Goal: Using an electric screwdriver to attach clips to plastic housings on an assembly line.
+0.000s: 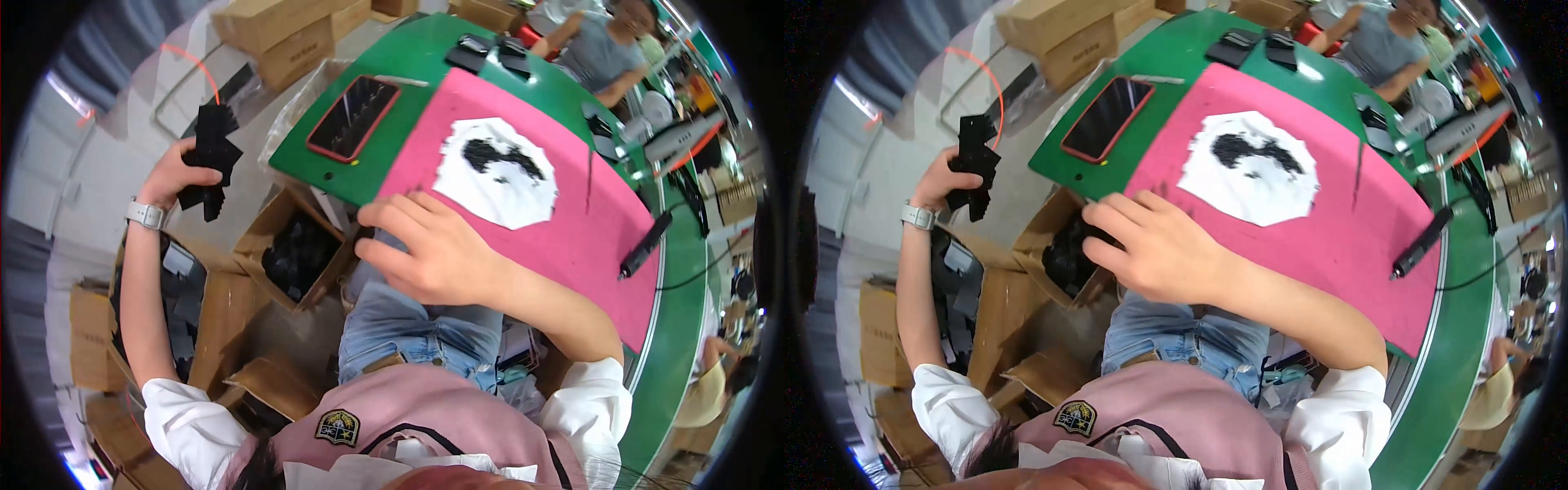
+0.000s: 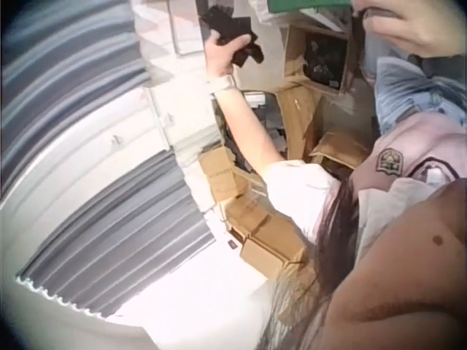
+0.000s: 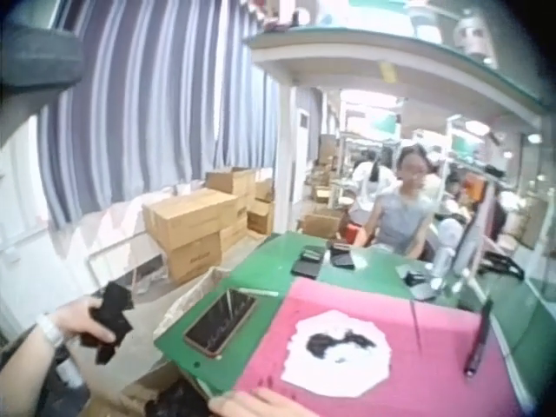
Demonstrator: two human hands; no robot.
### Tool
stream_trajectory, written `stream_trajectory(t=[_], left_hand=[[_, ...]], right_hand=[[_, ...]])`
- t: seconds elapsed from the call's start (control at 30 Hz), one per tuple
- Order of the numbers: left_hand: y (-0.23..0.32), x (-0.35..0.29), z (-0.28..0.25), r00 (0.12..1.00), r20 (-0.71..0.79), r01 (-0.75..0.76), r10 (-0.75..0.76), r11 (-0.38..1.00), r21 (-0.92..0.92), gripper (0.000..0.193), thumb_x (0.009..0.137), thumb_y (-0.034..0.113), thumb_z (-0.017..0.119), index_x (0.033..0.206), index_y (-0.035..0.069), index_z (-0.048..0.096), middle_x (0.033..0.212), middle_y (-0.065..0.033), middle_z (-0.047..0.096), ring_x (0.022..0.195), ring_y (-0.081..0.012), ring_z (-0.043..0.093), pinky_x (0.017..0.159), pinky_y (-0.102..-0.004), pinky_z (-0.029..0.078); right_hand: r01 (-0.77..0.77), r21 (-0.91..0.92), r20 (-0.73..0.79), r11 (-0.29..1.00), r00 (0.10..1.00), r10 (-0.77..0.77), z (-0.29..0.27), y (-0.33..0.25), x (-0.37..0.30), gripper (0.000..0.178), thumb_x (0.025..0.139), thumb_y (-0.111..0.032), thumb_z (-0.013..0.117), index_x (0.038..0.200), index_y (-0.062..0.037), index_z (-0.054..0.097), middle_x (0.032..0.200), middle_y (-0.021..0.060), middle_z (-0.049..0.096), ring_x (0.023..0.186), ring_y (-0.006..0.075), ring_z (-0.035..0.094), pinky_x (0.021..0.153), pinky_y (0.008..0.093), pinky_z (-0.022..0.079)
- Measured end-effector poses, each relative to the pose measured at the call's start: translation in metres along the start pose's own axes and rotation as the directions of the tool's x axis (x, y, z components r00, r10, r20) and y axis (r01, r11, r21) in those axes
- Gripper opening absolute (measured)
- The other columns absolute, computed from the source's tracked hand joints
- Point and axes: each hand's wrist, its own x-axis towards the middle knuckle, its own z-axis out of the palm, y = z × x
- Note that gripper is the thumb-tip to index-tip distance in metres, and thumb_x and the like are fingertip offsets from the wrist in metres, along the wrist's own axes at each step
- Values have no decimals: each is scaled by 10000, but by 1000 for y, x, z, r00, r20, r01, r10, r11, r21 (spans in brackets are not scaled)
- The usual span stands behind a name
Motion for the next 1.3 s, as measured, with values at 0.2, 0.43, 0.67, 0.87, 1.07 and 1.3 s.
stream_trajectory(t=[0.2,0.43,0.67,0.87,1.07,1.3], left_hand=[[159,58,129,903,301,-353,306,929,114,433,625,24,767,1026,-16,610,913,-42,656,811,-116,609,757,-269,500],[243,150,335,640,681,-647,356,727,228,348,615,114,786,903,-12,636,809,-28,642,744,-105,568,675,-250,476],[250,166,458,429,855,-902,292,179,392,674,598,261,782,1193,49,546,1107,-154,599,1030,-297,572,867,-351,464],[227,172,453,411,556,-908,723,269,322,805,652,405,771,1308,109,411,1214,-195,500,1046,-346,550,862,-388,464],[200,147,389,490,314,-872,814,458,174,374,766,265,705,1027,11,618,1016,-130,625,950,-263,613,833,-337,480],[152,153,339,668,113,-719,736,677,-157,149,816,113,653,885,-19,655,824,-56,669,740,-127,648,681,-249,504]], right_hand=[[-334,97,-58,938,939,340,-54,14,-97,229,685,-59,652,898,-74,572,1009,108,517,800,275,583,652,359,479],[-521,363,-220,772,758,615,-59,49,-176,77,740,-61,629,815,-55,615,852,73,552,683,246,597,611,342,491],[-609,260,-180,749,732,657,-79,62,-190,71,757,-51,611,827,-43,617,802,69,579,620,211,584,561,322,475],[-586,132,-145,800,786,600,-81,70,-191,67,749,-102,588,813,-85,602,799,82,578,673,296,601,577,413,484],[-829,-244,-349,503,559,752,-111,80,-200,203,745,-135,623,940,-79,620,895,106,599,765,305,613,655,406,504],[-797,-603,-318,-25,211,924,-152,120,-257,419,701,-265,706,1045,-42,618,1077,143,592,1019,317,567,771,421,522]])
